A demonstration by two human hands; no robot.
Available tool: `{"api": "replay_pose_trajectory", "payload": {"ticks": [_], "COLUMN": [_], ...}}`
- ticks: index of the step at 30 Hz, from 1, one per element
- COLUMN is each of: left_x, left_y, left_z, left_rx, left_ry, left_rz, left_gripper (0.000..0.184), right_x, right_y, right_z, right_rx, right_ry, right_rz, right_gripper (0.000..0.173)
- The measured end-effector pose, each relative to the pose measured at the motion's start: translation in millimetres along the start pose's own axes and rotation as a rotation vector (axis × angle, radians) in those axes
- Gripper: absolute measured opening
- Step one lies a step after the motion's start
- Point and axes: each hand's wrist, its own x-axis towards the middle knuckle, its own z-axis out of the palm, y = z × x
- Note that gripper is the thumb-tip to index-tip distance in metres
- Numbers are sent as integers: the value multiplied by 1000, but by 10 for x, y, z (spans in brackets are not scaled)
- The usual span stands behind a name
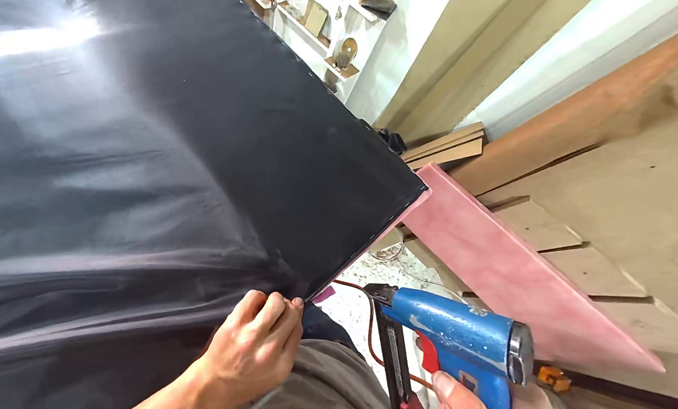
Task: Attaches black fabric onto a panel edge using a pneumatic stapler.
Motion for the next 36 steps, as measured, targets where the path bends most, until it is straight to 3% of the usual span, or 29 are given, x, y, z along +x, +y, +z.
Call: {"api": "replay_pose_trajectory", "payload": {"ticks": [4, 9, 19, 22, 24, 27, 29, 32, 35, 36], "left_x": [-27, -3, -6, -13, -80, -328, -424, -351, -106, -56], "left_y": [-17, -2, -5, 2, 52, 271, 409, 523, 565, 593], "left_z": [42, 76, 98, 88, 35, -126, -147, -42, -16, 14], "left_rx": [-70, -180, -192, -174, -182, -329, -420, -363, -440, -363], "left_ry": [37, 67, 29, 35, 22, -112, -211, -255, -432, -376], "left_rz": [0, -36, -68, -76, -58, -48, -145, -400, -763, -820], "left_gripper": [24, 22, 23, 23, 22, 19, 15, 21, 32, 30], "right_x": [-15, 61, 226, 167, 112, 100, 155, 396, 911, 1100], "right_y": [-200, -348, -433, -406, -330, -187, -114, 97, 562, 760], "right_z": [132, 229, 377, 358, 266, -47, -253, -401, -172, -2], "right_rx": [-108, -330, -494, -482, -340, -276, -439, -604, -662, -708], "right_ry": [-37, -87, -165, -73, 54, 118, 58, -241, -502, -576], "right_rz": [-31, -18, 28, 54, 25, 24, 102, 174, 149, 155], "right_gripper": [19, 28, 29, 30, 26, 33, 46, 60, 62, 62]}}
